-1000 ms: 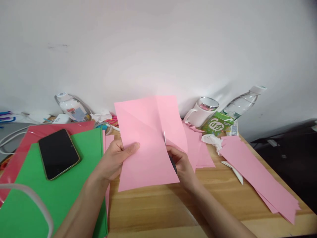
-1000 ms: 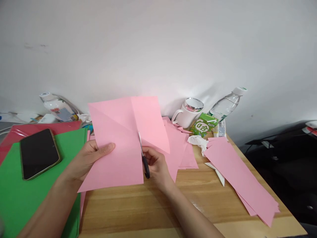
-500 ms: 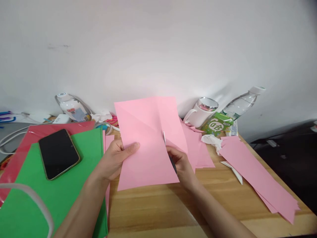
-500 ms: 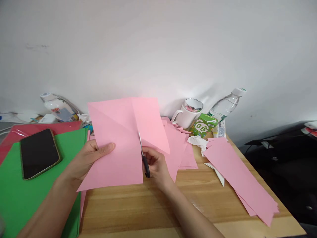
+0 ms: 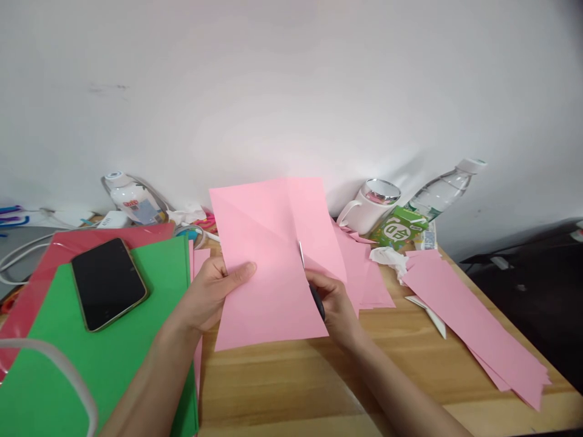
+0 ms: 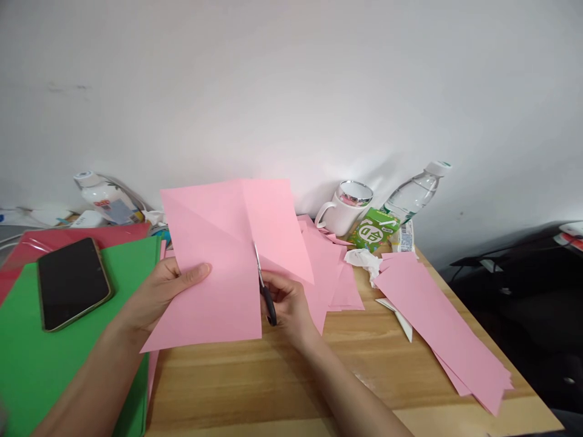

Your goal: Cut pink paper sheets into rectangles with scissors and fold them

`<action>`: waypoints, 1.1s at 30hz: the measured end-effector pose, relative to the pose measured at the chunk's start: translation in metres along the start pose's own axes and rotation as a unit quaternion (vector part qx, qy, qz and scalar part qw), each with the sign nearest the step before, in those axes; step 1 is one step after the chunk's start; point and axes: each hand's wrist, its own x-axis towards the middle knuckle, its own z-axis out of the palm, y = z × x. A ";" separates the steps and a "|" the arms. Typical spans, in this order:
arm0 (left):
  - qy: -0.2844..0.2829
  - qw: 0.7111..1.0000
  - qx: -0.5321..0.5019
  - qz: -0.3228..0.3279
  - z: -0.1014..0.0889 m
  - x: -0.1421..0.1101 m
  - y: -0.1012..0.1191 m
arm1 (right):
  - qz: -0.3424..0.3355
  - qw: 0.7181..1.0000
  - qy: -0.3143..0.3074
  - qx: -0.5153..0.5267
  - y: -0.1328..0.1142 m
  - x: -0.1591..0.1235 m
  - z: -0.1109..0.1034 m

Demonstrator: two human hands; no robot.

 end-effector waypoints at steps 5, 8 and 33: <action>0.001 1.000 -0.002 -0.004 -0.001 0.000 -0.001 | 0.011 1.000 0.003 -0.003 0.000 -0.001 0.000; -0.003 1.000 -0.002 -0.001 -0.001 -0.001 -0.001 | 0.016 1.000 0.008 -0.013 -0.001 -0.002 0.000; -0.026 1.000 -0.012 0.008 -0.005 0.001 -0.006 | 0.022 0.999 0.001 -0.040 0.003 -0.004 -0.002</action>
